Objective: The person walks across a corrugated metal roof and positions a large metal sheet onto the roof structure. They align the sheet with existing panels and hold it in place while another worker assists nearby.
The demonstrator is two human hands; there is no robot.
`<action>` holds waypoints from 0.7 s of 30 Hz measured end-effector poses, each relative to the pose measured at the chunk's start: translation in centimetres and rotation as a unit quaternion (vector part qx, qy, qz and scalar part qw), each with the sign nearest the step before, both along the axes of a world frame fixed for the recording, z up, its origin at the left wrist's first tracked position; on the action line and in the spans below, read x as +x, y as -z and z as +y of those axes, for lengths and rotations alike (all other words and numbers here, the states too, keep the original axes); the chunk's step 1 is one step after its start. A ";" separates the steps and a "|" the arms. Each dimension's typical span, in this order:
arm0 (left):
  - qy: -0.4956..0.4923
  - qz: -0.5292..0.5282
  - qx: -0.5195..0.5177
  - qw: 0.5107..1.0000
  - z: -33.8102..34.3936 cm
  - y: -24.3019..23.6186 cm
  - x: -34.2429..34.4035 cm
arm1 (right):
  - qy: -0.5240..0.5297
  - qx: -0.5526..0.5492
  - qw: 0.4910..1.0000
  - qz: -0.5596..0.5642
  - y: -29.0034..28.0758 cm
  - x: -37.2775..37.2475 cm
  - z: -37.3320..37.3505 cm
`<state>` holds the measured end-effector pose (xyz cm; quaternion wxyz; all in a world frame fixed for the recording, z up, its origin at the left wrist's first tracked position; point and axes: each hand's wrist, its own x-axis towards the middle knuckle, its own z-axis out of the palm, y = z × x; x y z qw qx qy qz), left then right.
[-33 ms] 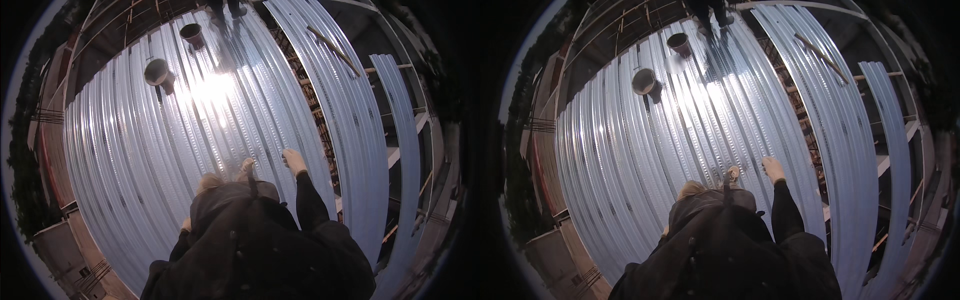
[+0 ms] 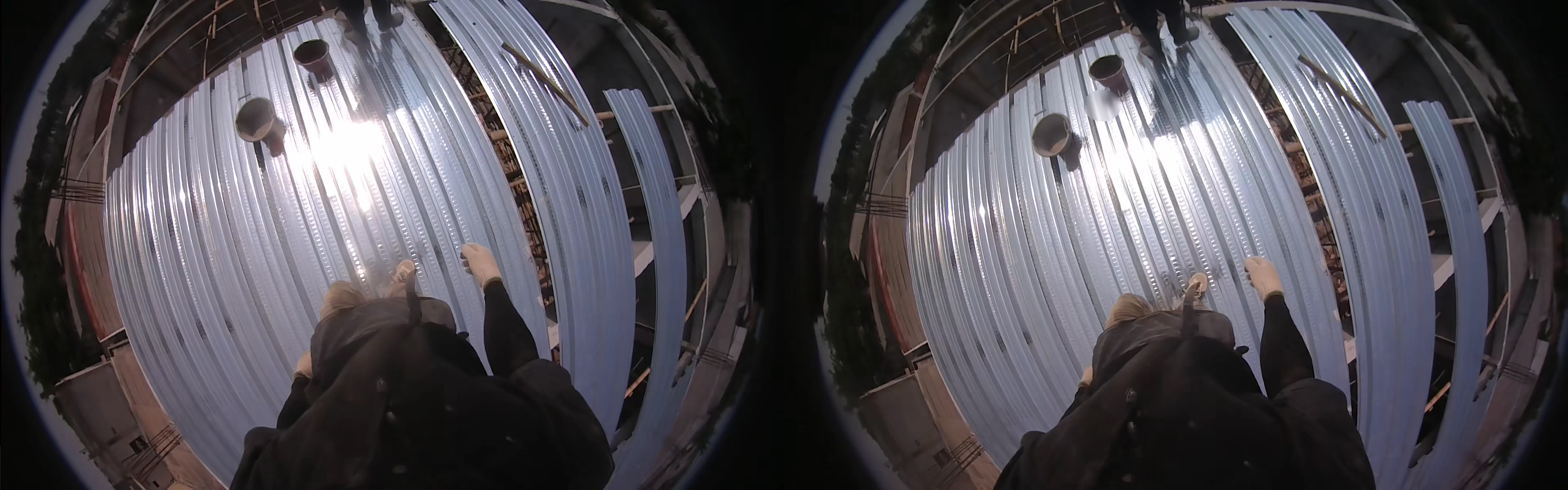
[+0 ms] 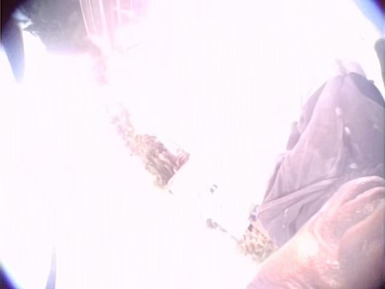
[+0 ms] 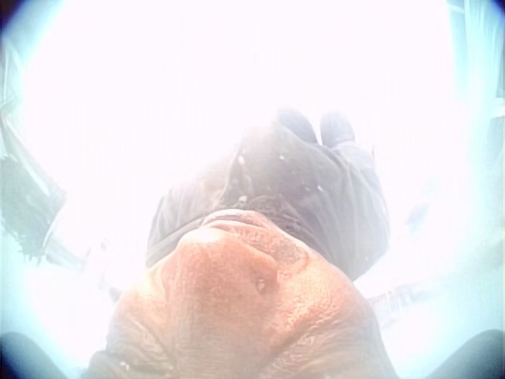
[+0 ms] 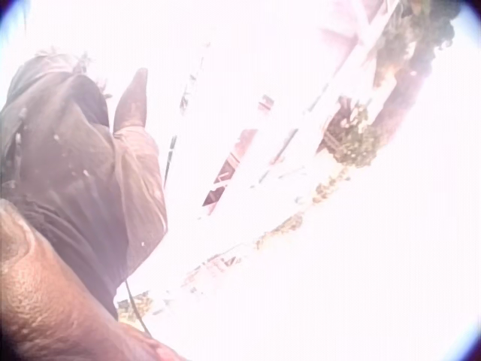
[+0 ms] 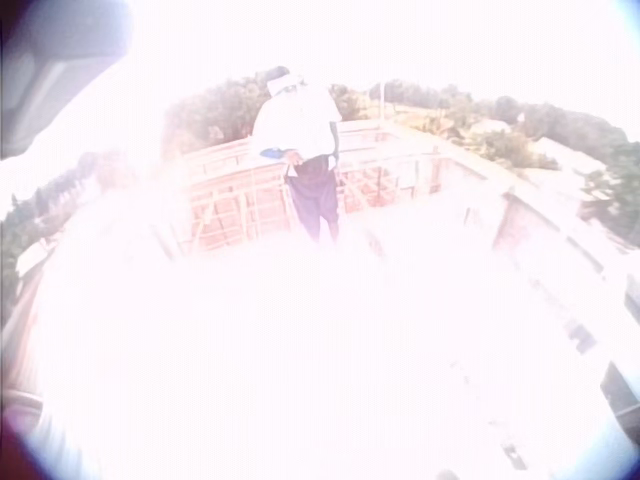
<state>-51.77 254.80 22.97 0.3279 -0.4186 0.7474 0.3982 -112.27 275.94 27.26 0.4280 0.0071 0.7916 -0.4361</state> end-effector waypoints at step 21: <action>-0.146 0.144 0.062 0.977 -36.2 2.9 -18.7 | 0.220 0.156 0.955 -0.125 8.0 4.6 -3.9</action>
